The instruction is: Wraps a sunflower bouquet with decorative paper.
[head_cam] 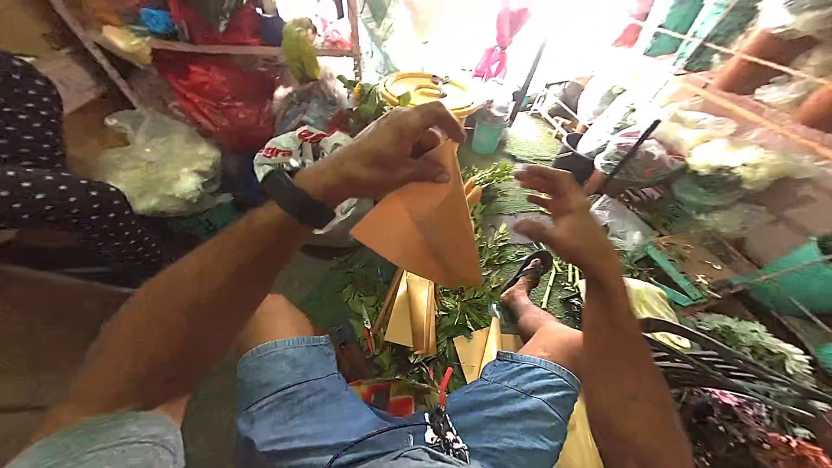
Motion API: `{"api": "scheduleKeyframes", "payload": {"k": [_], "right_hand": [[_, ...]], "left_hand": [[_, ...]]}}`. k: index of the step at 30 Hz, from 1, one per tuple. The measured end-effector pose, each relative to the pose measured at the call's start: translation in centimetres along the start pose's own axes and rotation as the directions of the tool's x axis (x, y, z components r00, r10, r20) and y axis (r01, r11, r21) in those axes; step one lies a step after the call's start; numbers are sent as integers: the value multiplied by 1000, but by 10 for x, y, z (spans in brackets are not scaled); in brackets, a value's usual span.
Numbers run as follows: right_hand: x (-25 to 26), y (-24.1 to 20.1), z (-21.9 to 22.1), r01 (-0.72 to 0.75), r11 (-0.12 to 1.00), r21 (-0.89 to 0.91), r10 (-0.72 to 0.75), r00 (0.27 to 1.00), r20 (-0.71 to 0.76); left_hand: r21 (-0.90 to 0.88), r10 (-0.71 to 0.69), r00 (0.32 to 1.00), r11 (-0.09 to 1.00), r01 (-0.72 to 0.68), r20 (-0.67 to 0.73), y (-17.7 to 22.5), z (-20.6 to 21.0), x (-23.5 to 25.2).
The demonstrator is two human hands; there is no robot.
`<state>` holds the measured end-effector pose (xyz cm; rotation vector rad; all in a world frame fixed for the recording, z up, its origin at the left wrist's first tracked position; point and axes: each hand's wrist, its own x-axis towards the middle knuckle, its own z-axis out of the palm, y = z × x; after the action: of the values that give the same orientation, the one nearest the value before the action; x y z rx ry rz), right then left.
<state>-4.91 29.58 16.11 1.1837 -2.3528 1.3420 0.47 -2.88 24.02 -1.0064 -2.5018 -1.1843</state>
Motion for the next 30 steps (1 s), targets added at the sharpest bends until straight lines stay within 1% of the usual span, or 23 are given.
{"api": "scheduleKeyframes", "payload": {"k": [2,4,6,8,10,11,12,17,23,26,30], "right_hand": [[23,-10,26,36,993,112,-55,983,175],[34,-9,46,-22,955,296,-62,961,270],[39,-4,64,-90,871,483,-62,955,290],[37,0,77,-77,811,580,-83,966,245],[33,3,84,-83,794,602,-61,974,216],[31,2,86,-104,787,608,-33,977,210],[29,1,87,-124,783,609,-5,978,206],[18,9,92,-190,780,596,84,976,201],[0,33,106,-215,787,578,139,975,173],[-2,42,110,-251,786,565,189,968,167],[6,48,113,-258,782,567,180,965,191]], "left_hand": [[37,38,992,998,-42,122,26,-7,22],[123,59,981,989,-83,186,49,-15,38],[220,28,979,973,-73,200,65,-25,47],[306,-11,978,950,-55,208,69,-35,53],[396,-145,960,918,39,241,72,-42,56],[416,-188,950,907,71,248,71,-43,58],[418,-200,948,905,82,247,68,-44,60],[409,-163,957,911,52,241,59,-48,72],[406,-185,957,910,81,223,44,-45,85],[385,-196,952,918,95,234,37,-44,90],[333,-186,942,939,87,278,28,-44,98]]}}
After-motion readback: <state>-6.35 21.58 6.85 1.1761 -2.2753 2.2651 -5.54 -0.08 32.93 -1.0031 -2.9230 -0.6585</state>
